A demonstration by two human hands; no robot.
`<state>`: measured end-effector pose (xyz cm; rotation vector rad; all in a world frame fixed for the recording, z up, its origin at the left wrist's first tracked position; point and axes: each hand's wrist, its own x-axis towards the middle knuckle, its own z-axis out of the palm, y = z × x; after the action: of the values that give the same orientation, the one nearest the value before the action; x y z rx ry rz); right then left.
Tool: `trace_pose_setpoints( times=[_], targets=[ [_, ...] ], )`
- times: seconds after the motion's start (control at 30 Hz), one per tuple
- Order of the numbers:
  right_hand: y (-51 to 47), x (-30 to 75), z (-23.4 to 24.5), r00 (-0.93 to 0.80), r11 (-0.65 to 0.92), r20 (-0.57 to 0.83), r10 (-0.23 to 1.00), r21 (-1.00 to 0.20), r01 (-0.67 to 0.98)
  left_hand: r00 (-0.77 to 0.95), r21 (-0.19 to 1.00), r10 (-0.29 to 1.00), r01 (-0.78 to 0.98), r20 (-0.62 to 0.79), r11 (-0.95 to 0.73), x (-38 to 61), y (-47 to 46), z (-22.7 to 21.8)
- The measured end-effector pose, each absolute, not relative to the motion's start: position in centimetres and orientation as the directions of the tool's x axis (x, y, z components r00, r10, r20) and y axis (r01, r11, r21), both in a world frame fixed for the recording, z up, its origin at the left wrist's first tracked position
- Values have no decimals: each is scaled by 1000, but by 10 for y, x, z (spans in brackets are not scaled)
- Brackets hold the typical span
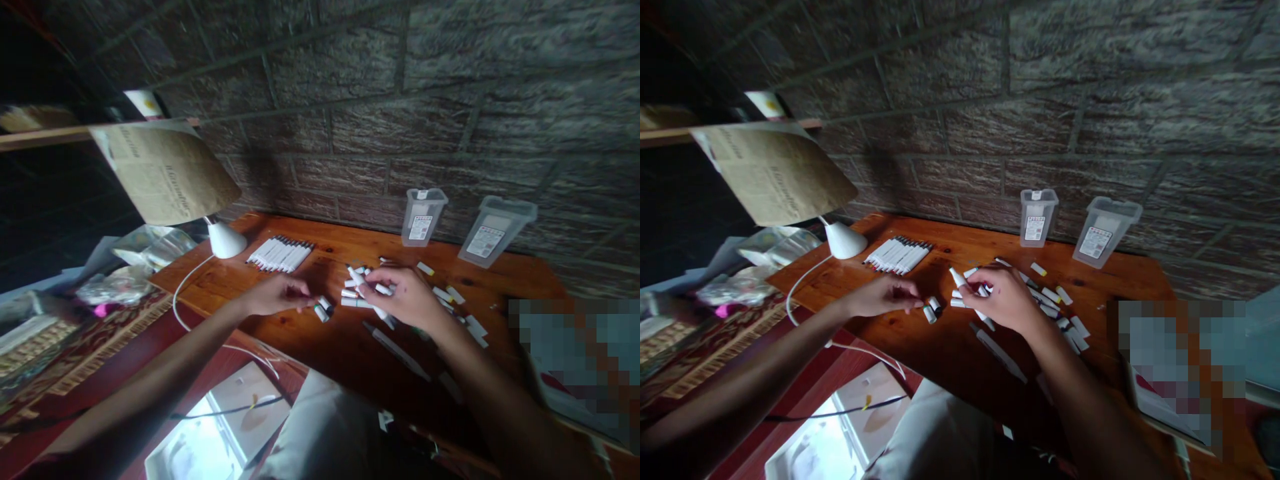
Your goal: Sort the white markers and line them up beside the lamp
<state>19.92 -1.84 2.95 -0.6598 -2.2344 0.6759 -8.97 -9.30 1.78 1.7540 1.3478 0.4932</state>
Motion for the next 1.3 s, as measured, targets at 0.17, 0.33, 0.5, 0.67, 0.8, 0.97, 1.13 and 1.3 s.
trace_pose_setpoints(
  times=[0.17, 0.33, 0.5, 0.67, 0.8, 0.97, 1.13, 1.3],
  targets=[
    [-21, 199, 31, -415, 766, 649, 637, -590, 254, 334, 923, 910, 368, -246, 114, -70, -89, 40],
    [-30, 196, 32, -523, 912, 748, 409, -335, 235, 400, 951, 863, 134, -308, 278, -43, -67, 50],
    [-34, 194, 30, -639, 953, 706, 304, -216, 214, 411, 946, 871, -55, -270, 319, -29, -55, 49],
    [-36, 193, 31, -670, 967, 702, 240, -114, 228, 373, 933, 887, -120, -274, 339, -29, -55, 44],
    [-38, 190, 33, -684, 978, 706, 185, -64, 199, 315, 946, 916, -128, -247, 299, -32, -53, 40],
    [-32, 193, 27, -564, 951, 774, 289, -168, 258, 155, 936, 976, 340, -151, 91, -51, -46, 48],
    [-20, 198, 23, -422, 897, 815, 398, -249, 365, -88, 335, 996, 937, -29, 93, -81, -33, 44],
    [-18, 198, 21, -371, 874, 815, 446, -306, 378, -211, 140, 976, 970, 62, 201, -88, -22, 23]
  ],
)
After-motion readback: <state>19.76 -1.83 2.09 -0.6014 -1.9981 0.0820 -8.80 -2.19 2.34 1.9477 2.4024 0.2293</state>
